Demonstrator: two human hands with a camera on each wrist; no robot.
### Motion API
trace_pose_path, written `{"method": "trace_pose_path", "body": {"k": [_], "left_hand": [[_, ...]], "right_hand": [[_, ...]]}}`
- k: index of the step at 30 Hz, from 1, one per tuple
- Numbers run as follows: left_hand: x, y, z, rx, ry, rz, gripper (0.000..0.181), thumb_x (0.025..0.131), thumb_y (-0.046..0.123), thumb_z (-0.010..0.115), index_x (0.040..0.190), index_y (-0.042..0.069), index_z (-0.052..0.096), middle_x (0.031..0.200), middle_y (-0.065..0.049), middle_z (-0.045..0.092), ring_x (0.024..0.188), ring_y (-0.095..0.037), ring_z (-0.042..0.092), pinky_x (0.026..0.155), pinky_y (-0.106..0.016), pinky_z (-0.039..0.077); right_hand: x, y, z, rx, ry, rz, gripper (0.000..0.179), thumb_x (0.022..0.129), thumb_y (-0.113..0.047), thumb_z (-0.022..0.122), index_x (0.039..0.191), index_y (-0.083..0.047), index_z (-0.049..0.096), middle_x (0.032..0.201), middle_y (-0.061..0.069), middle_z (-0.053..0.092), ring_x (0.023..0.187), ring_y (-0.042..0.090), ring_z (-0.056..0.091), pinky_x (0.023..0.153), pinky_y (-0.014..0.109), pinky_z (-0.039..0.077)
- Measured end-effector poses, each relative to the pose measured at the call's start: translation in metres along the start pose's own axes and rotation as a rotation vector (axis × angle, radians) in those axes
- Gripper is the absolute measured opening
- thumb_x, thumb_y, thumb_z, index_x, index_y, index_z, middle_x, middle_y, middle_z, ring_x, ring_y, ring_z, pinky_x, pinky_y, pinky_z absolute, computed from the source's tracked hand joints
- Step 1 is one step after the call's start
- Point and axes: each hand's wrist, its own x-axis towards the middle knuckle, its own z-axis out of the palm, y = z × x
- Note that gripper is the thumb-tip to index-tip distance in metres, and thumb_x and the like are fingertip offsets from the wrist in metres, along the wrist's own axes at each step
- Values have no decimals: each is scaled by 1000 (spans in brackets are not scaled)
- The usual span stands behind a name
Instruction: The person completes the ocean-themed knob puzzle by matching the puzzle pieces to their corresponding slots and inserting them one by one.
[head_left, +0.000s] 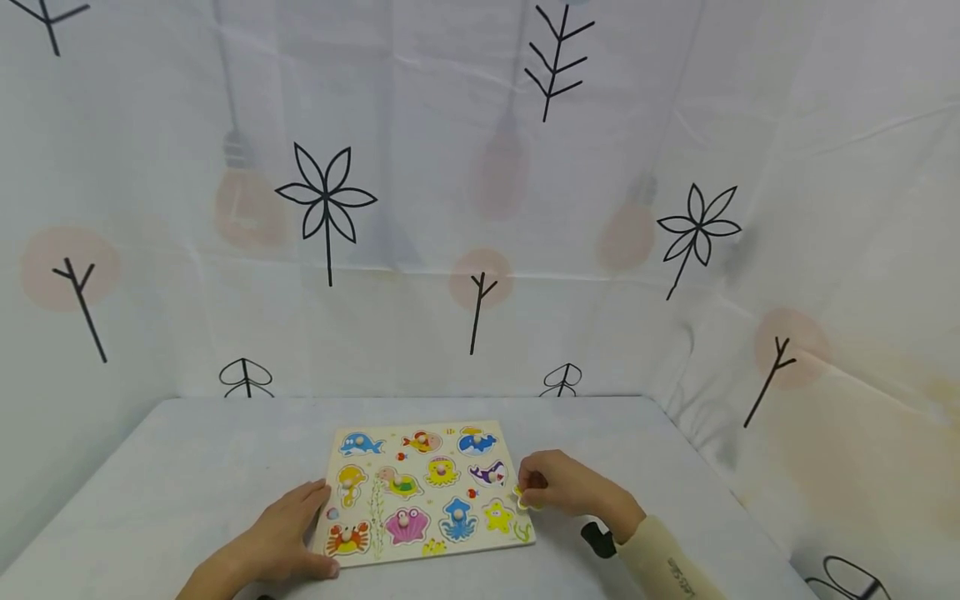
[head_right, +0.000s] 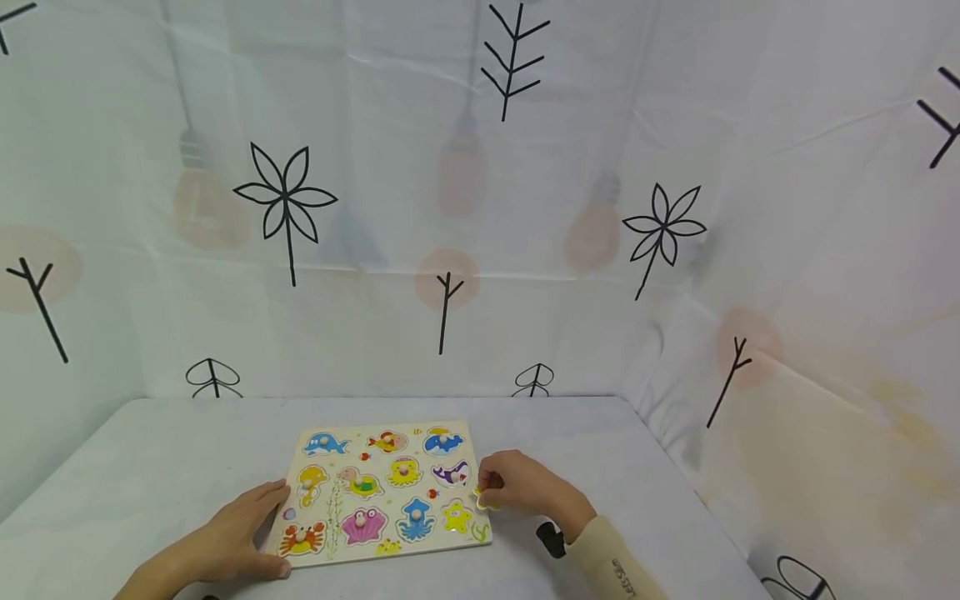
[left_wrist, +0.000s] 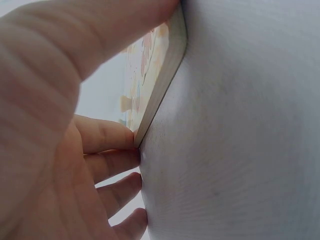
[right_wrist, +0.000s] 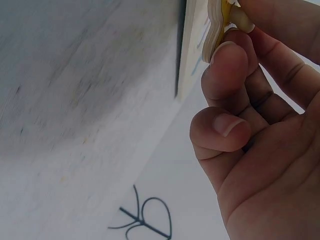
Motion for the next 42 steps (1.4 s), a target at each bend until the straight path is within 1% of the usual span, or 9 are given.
{"method": "trace_pose_path", "body": {"k": [5,10,16,24,31,42], "left_hand": [[0,0,0,4,5,7,110,55,56,86,136,-6,45,143,-29,37,132,-49,30,107,-64,25],[-1,0,0,3,8,6,110,55,55,86,136,-7,45,143,-29,37,132,-49,31,107,-64,25],[-1,0,0,2,8,2,110,54,55,86,136,-6,45,143,-29,37,132,-49,31,107,-64,26],[0,1,0,2,6,-9,110,54,55,86,136,-5,45,144,-28,36,132,-49,31,107,-65,26],[-1,0,0,-6,14,7,110,55,54,87,136,-7,45,143,-29,37,132,-49,30,107,-65,25],[-2,2,0,-4,4,-4,110,55,54,86,137,-6,44,144,-28,36,133,-49,30,107,-65,25]], "right_hand": [[5,-8,6,-2,-19,-29,13,84,-21,73,80,-24,61,73,-10,55,70,7,52,60,21,46],[9,-18,12,-4,-40,-55,14,84,-22,73,79,-24,61,72,-10,55,68,6,51,58,20,45],[12,-27,21,-12,-57,-36,14,85,-23,73,78,-25,61,72,-11,55,67,5,51,59,20,46],[14,-32,27,-29,-52,-19,14,84,-25,74,78,-25,61,71,-11,55,67,4,51,58,20,45],[13,-35,31,-14,-62,1,14,84,-25,74,78,-26,61,71,-10,56,67,5,51,59,20,45],[11,-38,32,-21,-58,-9,15,84,-25,74,78,-25,61,70,-11,55,65,4,50,57,19,43]]}}
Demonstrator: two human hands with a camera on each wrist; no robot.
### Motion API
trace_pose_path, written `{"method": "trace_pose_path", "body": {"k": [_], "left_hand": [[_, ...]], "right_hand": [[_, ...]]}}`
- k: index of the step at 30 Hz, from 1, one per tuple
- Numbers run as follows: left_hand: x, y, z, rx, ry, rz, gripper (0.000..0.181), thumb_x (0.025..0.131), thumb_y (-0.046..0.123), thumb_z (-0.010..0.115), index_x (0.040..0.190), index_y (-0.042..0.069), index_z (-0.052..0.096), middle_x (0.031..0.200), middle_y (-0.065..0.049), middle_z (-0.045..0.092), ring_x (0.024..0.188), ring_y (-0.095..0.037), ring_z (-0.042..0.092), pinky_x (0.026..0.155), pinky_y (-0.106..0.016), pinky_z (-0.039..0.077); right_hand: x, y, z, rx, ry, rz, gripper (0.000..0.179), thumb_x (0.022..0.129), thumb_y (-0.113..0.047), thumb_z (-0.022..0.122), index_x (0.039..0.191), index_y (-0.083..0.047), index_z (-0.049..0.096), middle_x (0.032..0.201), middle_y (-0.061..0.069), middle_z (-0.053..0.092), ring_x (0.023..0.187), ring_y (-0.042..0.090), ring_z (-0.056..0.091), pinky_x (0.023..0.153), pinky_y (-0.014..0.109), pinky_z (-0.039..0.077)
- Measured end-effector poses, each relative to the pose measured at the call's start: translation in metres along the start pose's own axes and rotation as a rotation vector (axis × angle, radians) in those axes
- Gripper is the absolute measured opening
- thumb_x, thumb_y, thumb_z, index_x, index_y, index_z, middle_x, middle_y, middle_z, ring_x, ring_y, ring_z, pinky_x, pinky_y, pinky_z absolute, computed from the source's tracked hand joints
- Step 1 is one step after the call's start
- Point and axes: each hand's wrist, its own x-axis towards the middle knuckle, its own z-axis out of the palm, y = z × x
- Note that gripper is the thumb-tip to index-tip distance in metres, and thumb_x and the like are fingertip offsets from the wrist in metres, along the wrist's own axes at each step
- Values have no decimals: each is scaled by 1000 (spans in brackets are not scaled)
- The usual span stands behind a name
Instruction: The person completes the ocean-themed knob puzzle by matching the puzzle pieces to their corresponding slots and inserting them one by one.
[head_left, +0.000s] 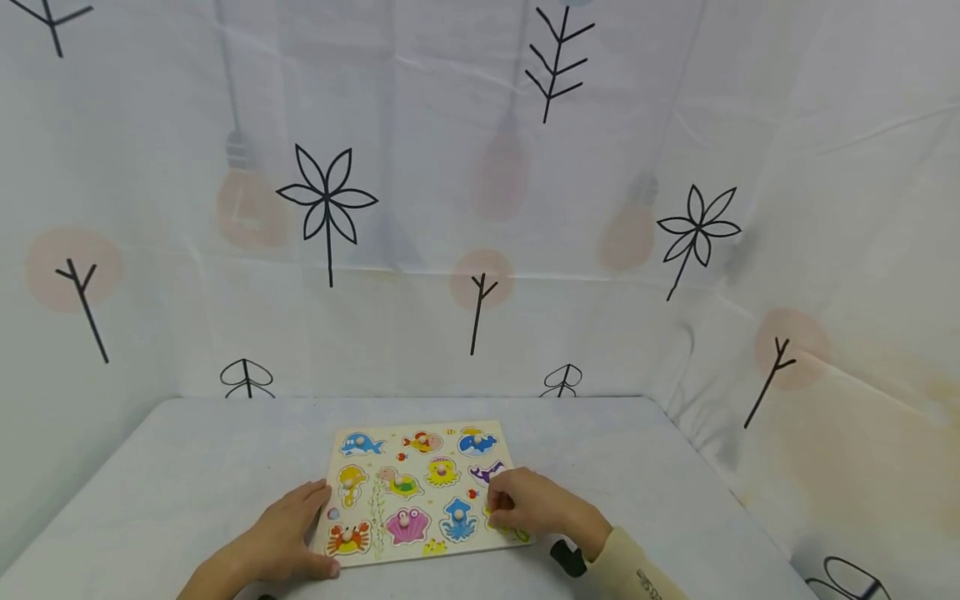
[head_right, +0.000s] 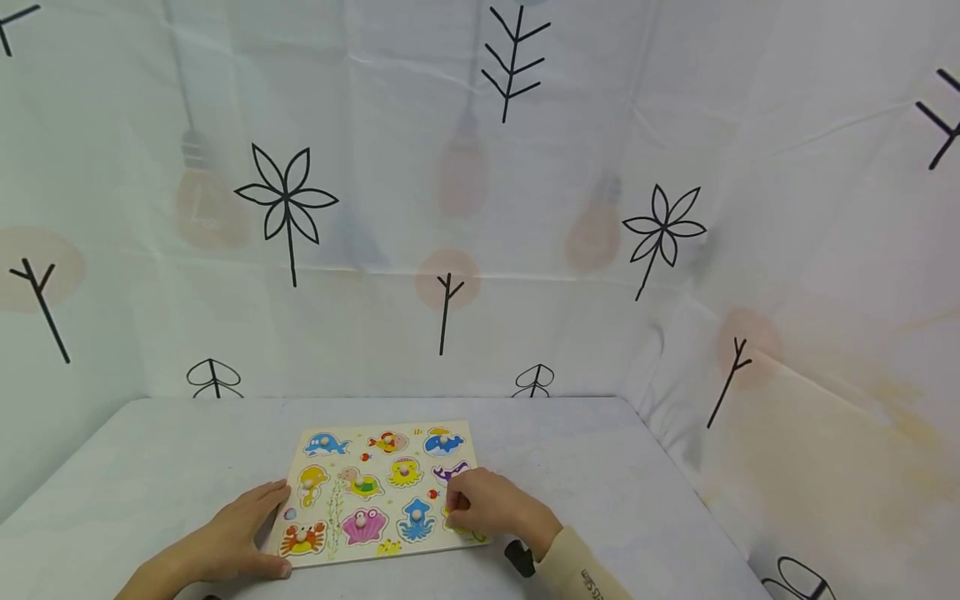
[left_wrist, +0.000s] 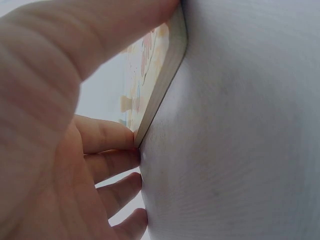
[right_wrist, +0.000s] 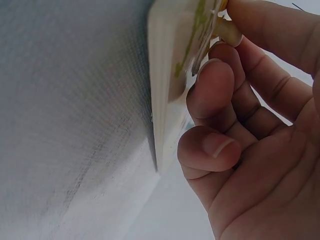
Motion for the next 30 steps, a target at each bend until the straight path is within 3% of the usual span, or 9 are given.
{"method": "trace_pose_path", "body": {"k": [30], "left_hand": [[0,0,1,-6,-12,-30,110,56,55,86,139,-4,43,146,-27,35,134,-48,29,108,-64,24]], "right_hand": [[2,6,3,65,-9,-8,13,84,-24,73,79,-23,61,70,-10,55,66,5,51,57,19,44]]}}
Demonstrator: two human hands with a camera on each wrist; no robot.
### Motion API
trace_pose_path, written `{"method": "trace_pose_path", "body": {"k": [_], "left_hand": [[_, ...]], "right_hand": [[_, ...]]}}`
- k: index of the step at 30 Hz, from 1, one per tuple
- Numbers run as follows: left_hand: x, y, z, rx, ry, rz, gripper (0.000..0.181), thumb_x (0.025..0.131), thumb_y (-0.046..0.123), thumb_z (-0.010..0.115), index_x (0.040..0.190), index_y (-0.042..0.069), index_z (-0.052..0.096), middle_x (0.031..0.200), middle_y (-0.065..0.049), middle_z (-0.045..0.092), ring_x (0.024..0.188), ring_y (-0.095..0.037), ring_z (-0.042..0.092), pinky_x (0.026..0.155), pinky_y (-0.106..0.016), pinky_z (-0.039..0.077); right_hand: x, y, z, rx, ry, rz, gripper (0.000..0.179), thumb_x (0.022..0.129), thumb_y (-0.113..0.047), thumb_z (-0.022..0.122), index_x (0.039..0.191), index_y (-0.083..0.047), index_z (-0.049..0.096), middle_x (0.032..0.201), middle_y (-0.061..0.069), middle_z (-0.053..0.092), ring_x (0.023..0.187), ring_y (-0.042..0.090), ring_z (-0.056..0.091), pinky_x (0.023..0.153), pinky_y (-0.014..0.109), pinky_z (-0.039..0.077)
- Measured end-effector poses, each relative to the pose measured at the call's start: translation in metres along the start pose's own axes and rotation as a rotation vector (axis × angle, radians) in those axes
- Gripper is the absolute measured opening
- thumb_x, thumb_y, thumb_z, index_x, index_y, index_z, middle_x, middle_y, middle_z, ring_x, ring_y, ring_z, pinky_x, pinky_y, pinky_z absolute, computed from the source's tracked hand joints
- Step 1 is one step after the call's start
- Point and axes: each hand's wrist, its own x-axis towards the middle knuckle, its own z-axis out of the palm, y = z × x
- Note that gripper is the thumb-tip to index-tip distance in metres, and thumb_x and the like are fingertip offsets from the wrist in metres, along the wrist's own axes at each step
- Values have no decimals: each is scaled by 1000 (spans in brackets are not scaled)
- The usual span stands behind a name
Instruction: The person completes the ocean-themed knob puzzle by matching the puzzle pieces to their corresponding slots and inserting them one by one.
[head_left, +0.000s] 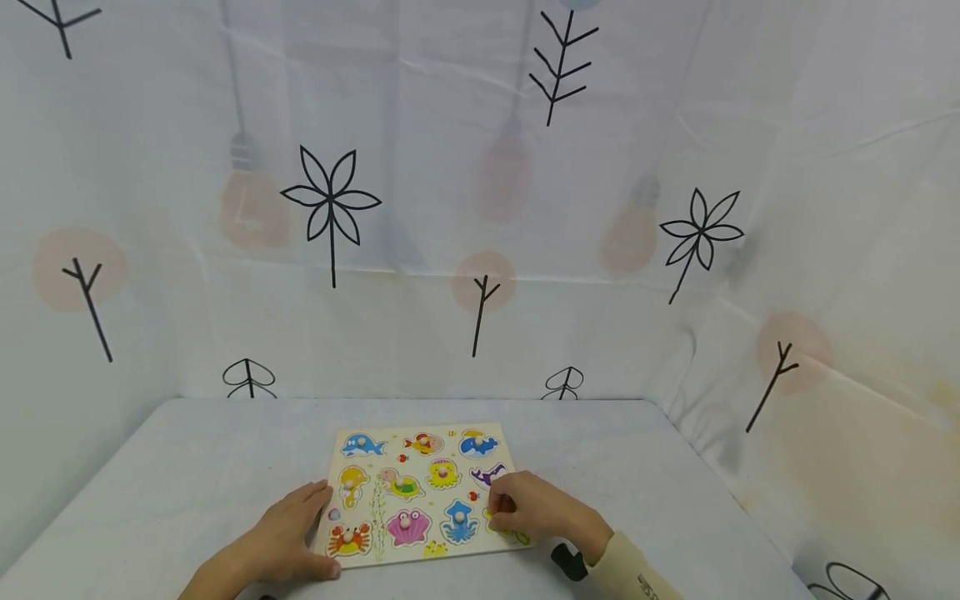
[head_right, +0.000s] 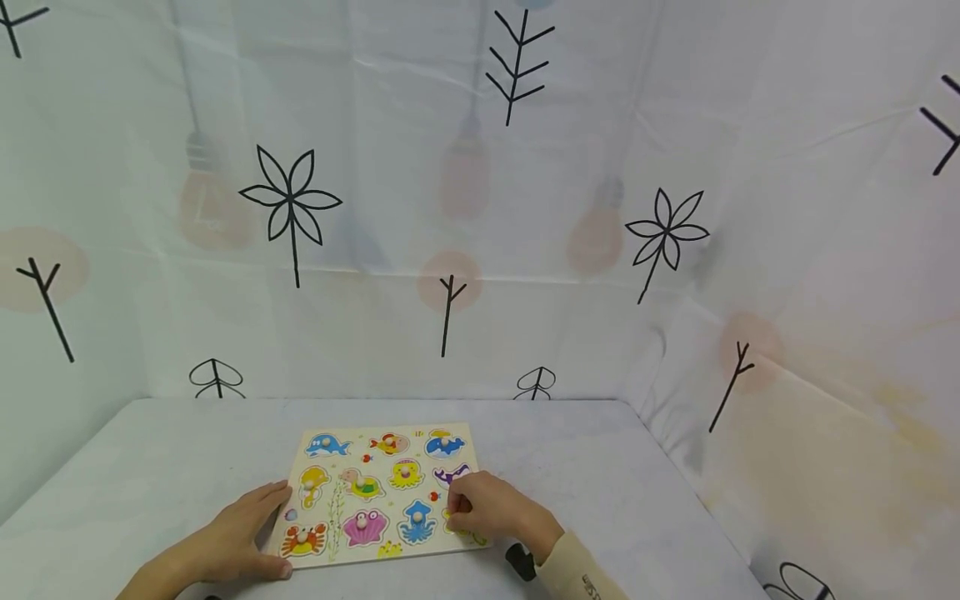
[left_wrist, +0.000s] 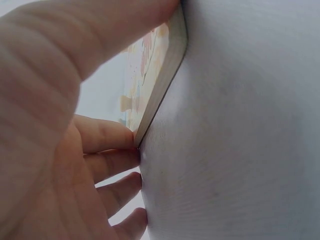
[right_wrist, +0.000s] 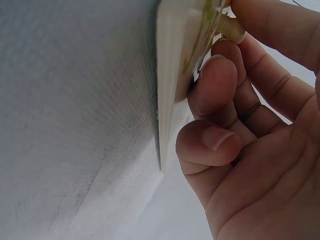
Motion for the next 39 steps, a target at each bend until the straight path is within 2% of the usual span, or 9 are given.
{"method": "trace_pose_path", "body": {"k": [20,28,33,39], "left_hand": [[0,-2,1,-14,-2,9,110,56,55,86,138,-5,43,145,-28,35,133,-48,29,107,-65,25],[2,-2,2,-20,2,2,112,54,59,85,138,-4,44,146,-26,34,134,-48,28,107,-66,22],[3,-3,2,-22,-7,-3,113,54,59,84,139,-3,43,147,-26,34,134,-48,28,108,-66,23],[1,-1,1,-20,-7,-3,112,55,58,84,139,-4,43,146,-26,34,134,-48,28,108,-66,22]], "right_hand": [[1,3,1,28,-20,30,13,85,-24,73,79,-23,62,72,-8,57,67,6,52,58,20,45],[-1,7,0,18,-11,-12,14,85,-25,73,79,-23,61,70,-9,54,66,5,50,56,19,43],[-3,5,0,41,-13,-12,13,85,-25,73,79,-21,61,70,-9,55,66,5,50,56,20,43],[-2,4,-1,19,-13,-23,13,84,-25,73,81,-22,61,70,-9,54,66,4,49,57,19,43]]}}
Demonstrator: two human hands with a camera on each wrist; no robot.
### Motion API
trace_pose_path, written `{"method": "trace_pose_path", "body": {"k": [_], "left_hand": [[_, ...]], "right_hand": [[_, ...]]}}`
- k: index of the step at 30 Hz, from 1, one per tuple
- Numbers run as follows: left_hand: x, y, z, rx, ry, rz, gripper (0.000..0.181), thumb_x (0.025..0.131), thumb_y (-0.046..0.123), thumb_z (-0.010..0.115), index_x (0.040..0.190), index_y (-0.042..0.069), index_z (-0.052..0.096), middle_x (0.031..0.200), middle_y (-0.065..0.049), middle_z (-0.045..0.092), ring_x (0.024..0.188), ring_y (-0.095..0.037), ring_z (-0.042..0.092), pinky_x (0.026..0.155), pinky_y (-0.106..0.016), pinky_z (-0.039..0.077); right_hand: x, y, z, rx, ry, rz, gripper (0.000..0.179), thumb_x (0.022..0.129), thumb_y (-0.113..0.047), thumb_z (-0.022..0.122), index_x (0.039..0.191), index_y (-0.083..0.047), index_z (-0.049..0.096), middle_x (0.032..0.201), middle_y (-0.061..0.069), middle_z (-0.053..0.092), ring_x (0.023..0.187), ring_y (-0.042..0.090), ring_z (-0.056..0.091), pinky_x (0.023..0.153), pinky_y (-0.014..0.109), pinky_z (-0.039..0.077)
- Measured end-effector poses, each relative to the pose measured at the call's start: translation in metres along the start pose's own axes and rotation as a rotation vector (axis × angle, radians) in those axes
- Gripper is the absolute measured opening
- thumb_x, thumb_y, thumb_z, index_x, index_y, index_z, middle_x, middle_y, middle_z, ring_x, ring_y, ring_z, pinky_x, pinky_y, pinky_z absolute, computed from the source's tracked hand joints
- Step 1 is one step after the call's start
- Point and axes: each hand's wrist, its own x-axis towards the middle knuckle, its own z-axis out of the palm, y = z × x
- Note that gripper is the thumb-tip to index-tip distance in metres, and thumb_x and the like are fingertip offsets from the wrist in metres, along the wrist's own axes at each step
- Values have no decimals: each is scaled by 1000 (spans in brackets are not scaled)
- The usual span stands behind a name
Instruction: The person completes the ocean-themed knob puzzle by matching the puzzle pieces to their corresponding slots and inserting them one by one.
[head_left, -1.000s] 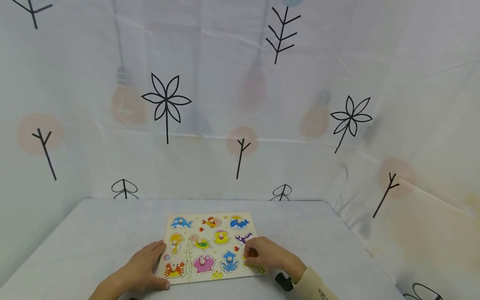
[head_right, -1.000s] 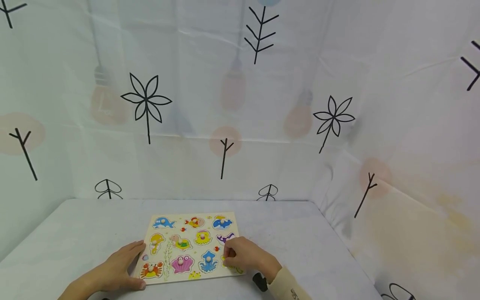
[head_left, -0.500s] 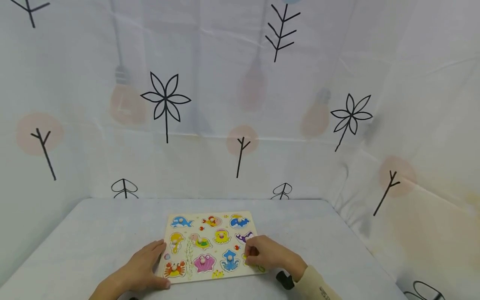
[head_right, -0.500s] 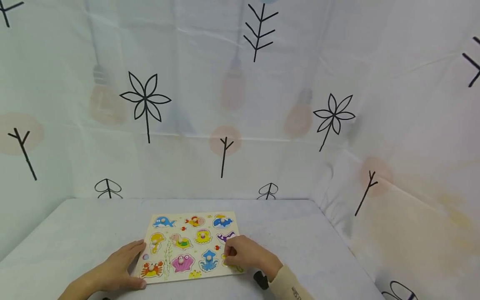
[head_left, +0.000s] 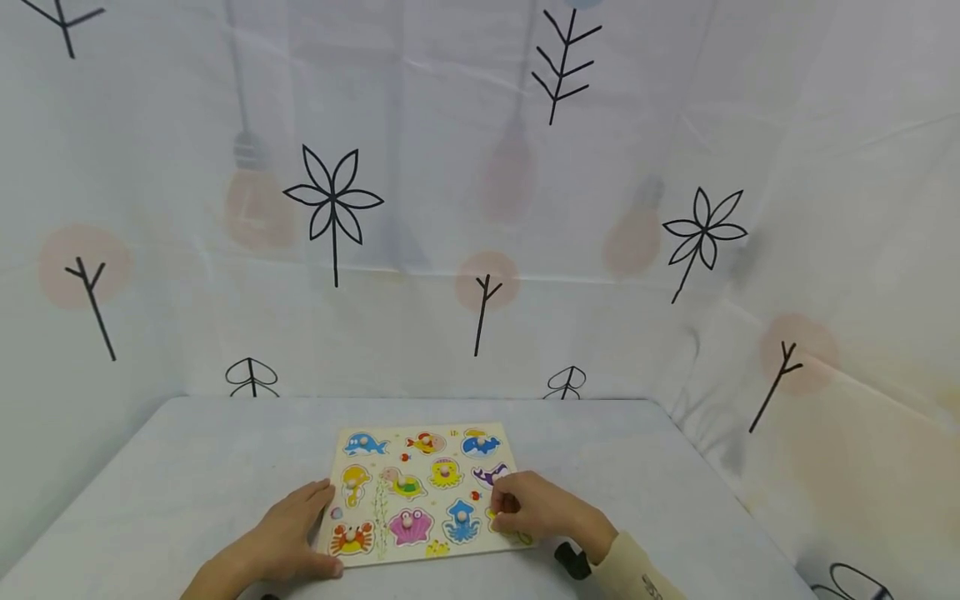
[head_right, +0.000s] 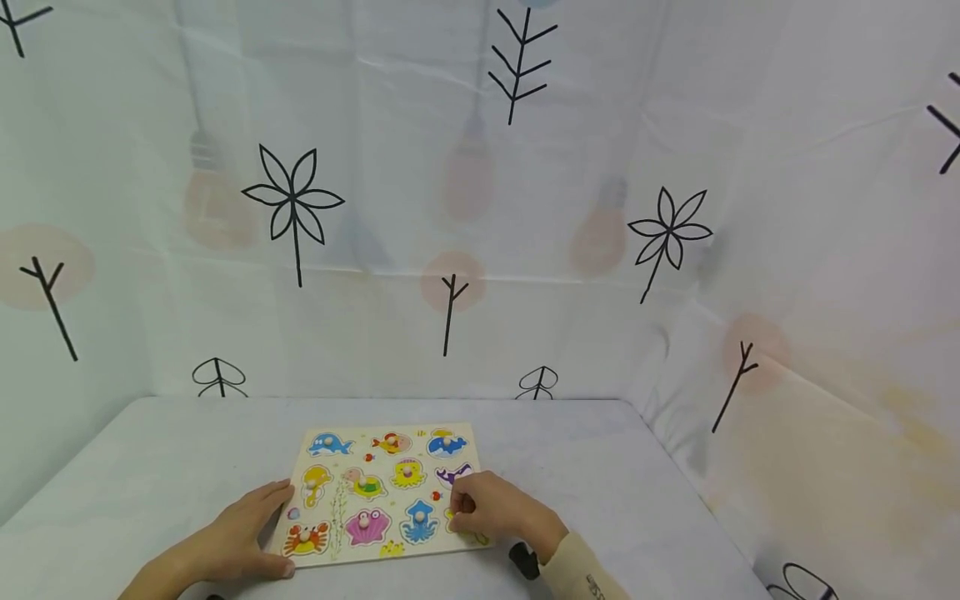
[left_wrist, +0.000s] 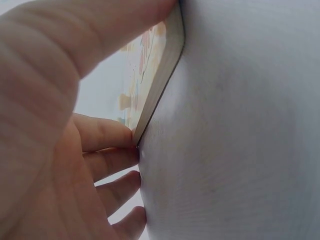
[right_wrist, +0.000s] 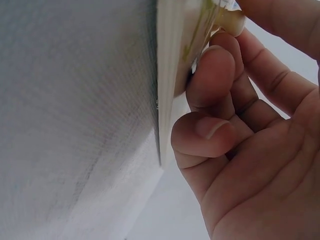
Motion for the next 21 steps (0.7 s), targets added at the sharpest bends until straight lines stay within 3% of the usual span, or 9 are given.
{"method": "trace_pose_path", "body": {"k": [13,21], "left_hand": [[0,-1,-2,16,-5,13,111,57,57,84,139,-4,42,146,-26,34,134,-48,29,108,-64,23],[-7,-1,-5,18,49,37,102,65,60,78,139,-3,43,144,-24,39,133,-47,32,108,-63,26]], "right_hand": [[-10,1,-18,-72,69,52,19,85,-33,71,96,-20,63,73,-8,54,67,8,50,55,23,42],[-35,22,-43,-227,178,105,13,87,-32,69,92,-21,64,76,-11,53,69,10,49,56,26,43]]}}
